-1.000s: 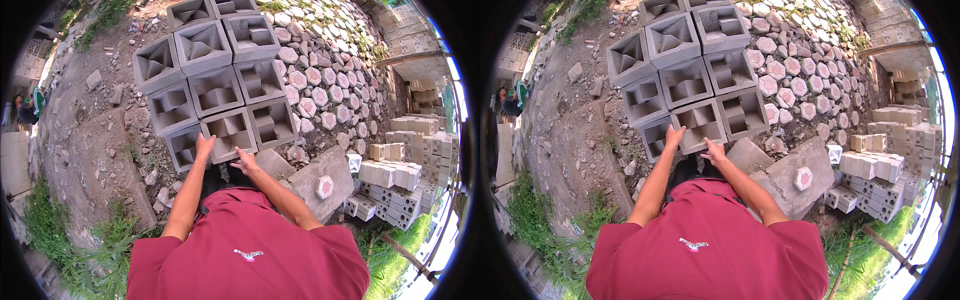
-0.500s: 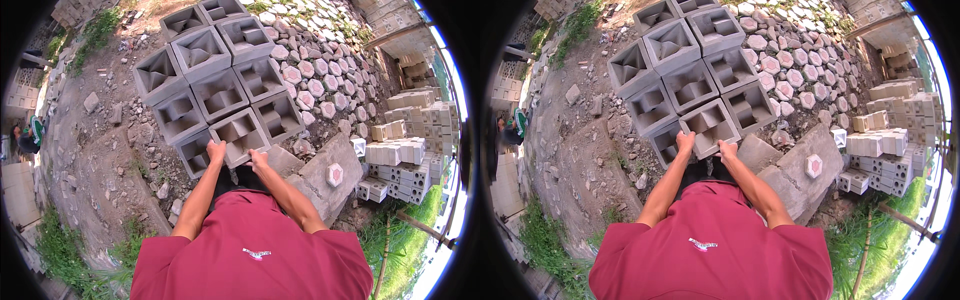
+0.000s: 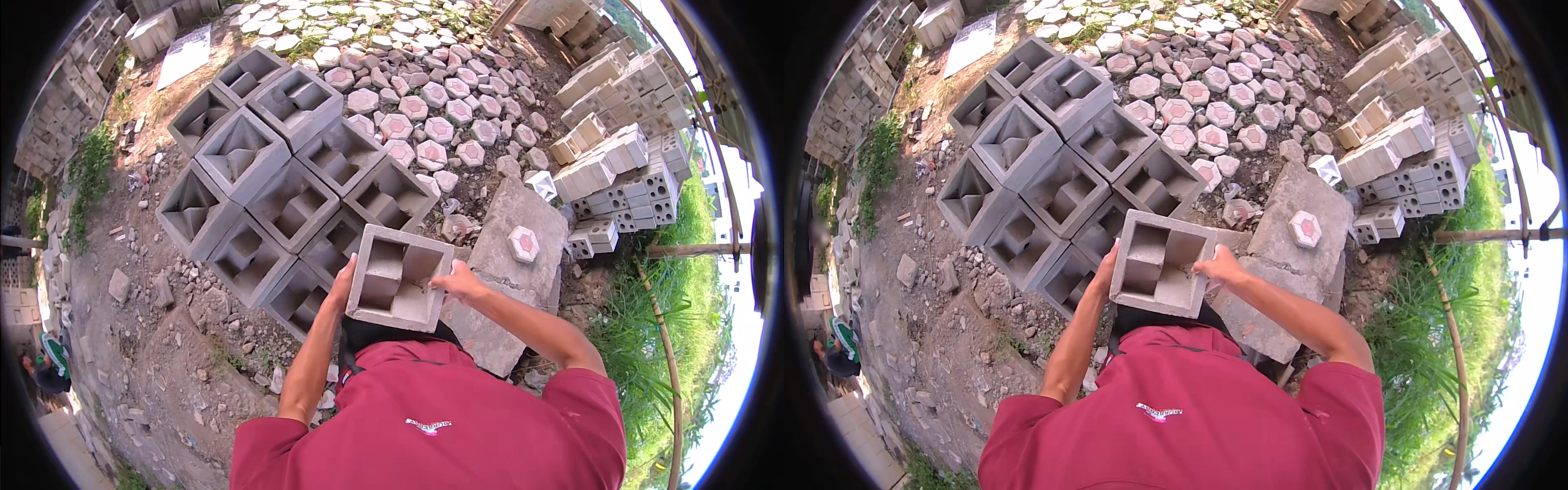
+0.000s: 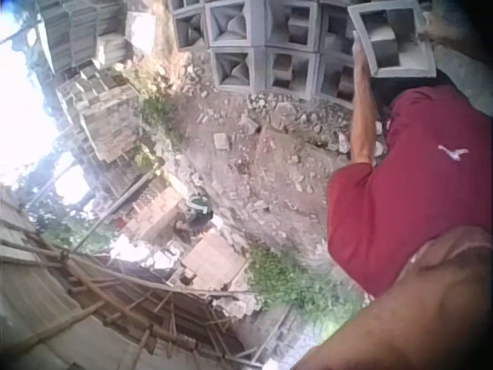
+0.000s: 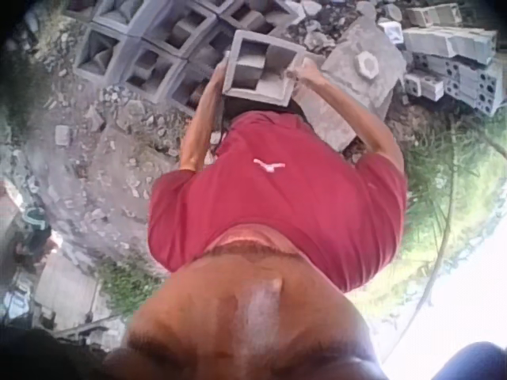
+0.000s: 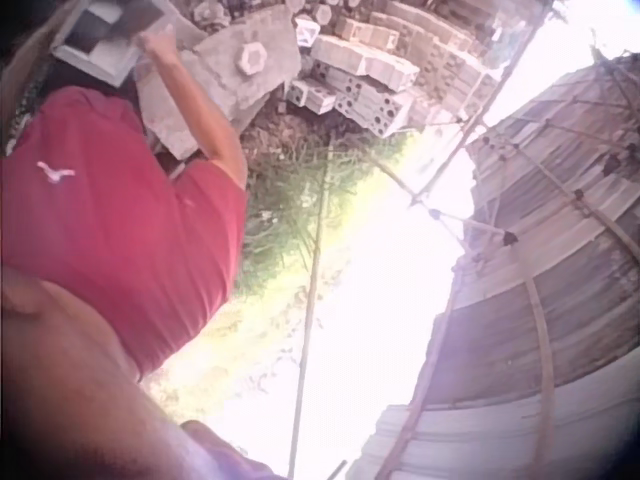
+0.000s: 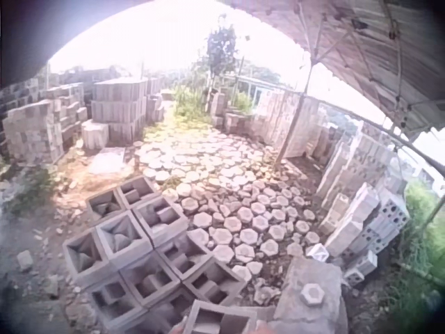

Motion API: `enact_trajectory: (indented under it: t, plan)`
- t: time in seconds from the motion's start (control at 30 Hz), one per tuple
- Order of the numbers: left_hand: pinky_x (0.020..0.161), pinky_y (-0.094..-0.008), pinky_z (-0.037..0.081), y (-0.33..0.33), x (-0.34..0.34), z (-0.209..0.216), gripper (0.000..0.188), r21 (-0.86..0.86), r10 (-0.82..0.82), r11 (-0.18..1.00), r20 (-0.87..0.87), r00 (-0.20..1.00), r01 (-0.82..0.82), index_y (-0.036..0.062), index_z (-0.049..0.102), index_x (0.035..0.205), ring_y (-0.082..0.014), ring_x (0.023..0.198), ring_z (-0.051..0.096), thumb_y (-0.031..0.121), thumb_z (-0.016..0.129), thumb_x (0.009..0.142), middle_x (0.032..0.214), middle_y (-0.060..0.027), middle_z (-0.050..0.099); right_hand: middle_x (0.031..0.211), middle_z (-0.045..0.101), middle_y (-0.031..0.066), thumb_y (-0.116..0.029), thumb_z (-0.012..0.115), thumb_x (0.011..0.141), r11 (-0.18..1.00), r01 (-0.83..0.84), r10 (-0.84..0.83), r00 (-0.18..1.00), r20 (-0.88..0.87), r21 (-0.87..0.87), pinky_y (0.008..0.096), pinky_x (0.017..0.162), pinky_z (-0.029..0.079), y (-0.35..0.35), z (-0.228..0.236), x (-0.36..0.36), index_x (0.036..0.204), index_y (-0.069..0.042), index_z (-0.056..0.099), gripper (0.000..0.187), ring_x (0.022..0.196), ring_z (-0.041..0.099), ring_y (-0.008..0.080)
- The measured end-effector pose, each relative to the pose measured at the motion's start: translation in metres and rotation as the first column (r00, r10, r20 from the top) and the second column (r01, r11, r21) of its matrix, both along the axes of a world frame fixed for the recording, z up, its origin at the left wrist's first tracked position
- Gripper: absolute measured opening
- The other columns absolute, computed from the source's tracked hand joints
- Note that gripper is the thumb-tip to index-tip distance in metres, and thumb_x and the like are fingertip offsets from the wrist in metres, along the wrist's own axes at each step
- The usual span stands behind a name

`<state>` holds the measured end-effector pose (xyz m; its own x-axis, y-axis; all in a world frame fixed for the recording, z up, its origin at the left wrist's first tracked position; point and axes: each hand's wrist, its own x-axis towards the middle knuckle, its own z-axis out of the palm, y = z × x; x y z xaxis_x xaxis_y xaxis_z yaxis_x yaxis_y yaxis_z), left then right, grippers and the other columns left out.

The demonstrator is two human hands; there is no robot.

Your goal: The person picks up decorative concrete ventilation bricks from a pile on the ground and stacks them neatly into a larger vertical wall structure.

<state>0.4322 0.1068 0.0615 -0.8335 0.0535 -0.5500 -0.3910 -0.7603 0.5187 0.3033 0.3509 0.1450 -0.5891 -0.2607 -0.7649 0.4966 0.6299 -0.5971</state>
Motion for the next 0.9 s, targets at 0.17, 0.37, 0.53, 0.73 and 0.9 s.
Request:
enact_trajectory:
  t: [0.17, 0.37, 0.53, 0.73, 0.9]
  plan:
    - [0.097, -0.0408, 0.045, 0.039, -0.028, 0.042, 0.067, 0.294, -0.023, 0.955, -0.096, 0.995, 0.051, 0.0034, 0.041, 0.135, -0.0278, 0.112, 0.055, 0.057, 0.029, 0.095, 0.125, -0.0153, 0.053, 0.104, 0.060, 0.0180, -0.016, 0.073, 0.076, 0.992, -0.127, 0.126, 0.990, -0.057, -0.021, 0.0376, 0.054, 0.058, 0.019, 0.092, -0.026, 0.120, 0.004, 0.045, 0.056, 0.082, 0.066, 0.0253]
    - [0.097, -0.0419, 0.044, 0.086, -0.096, 0.078, 0.067, 0.232, 0.070, 0.970, 0.004, 0.998, -0.069, 0.0038, 0.044, 0.132, -0.0287, 0.112, 0.054, 0.058, 0.029, 0.095, 0.126, -0.0152, 0.053, 0.122, 0.056, 0.0166, -0.063, 0.029, 0.092, 0.836, 0.405, -0.480, 0.866, -0.139, -0.370, 0.0451, 0.093, 0.047, 0.071, 0.020, -0.055, 0.135, 0.000, 0.040, 0.077, 0.108, 0.057, 0.0282]
    - [0.091, -0.0374, 0.046, 0.121, -0.160, -0.007, 0.061, 0.021, 0.064, 0.998, 0.100, 0.993, -0.066, 0.0040, 0.050, 0.127, -0.0224, 0.103, 0.057, 0.053, 0.032, 0.096, 0.117, -0.0103, 0.058, 0.132, 0.049, 0.0146, -0.050, 0.032, 0.096, 0.481, 0.712, -0.521, 0.701, 0.486, -0.511, 0.0431, 0.096, 0.045, 0.112, -0.057, -0.092, 0.138, -0.005, 0.039, 0.061, 0.114, 0.054, 0.0295]
    - [0.093, -0.0385, 0.045, 0.188, -0.245, 0.033, 0.063, 0.013, 0.006, 1.000, 0.137, 0.991, -0.008, 0.0028, 0.048, 0.129, -0.0251, 0.105, 0.057, 0.054, 0.031, 0.096, 0.119, -0.0128, 0.057, 0.130, 0.051, 0.0135, -0.059, 0.036, 0.093, 0.558, 0.684, -0.592, 0.725, 0.353, -0.470, 0.0374, 0.095, 0.046, 0.179, -0.021, -0.173, 0.137, -0.005, 0.040, 0.070, 0.113, 0.055, 0.0255]
    - [0.094, -0.0399, 0.044, 0.227, -0.319, 0.087, 0.066, 0.028, -0.015, 1.000, 0.093, 0.996, 0.013, 0.0030, 0.047, 0.129, -0.0266, 0.106, 0.056, 0.056, 0.031, 0.095, 0.120, -0.0141, 0.057, 0.128, 0.052, 0.0134, -0.061, 0.037, 0.091, 0.507, 0.698, -0.578, 0.711, 0.401, -0.506, 0.0354, 0.093, 0.047, 0.222, 0.025, -0.242, 0.137, -0.004, 0.040, 0.074, 0.113, 0.055, 0.0233]
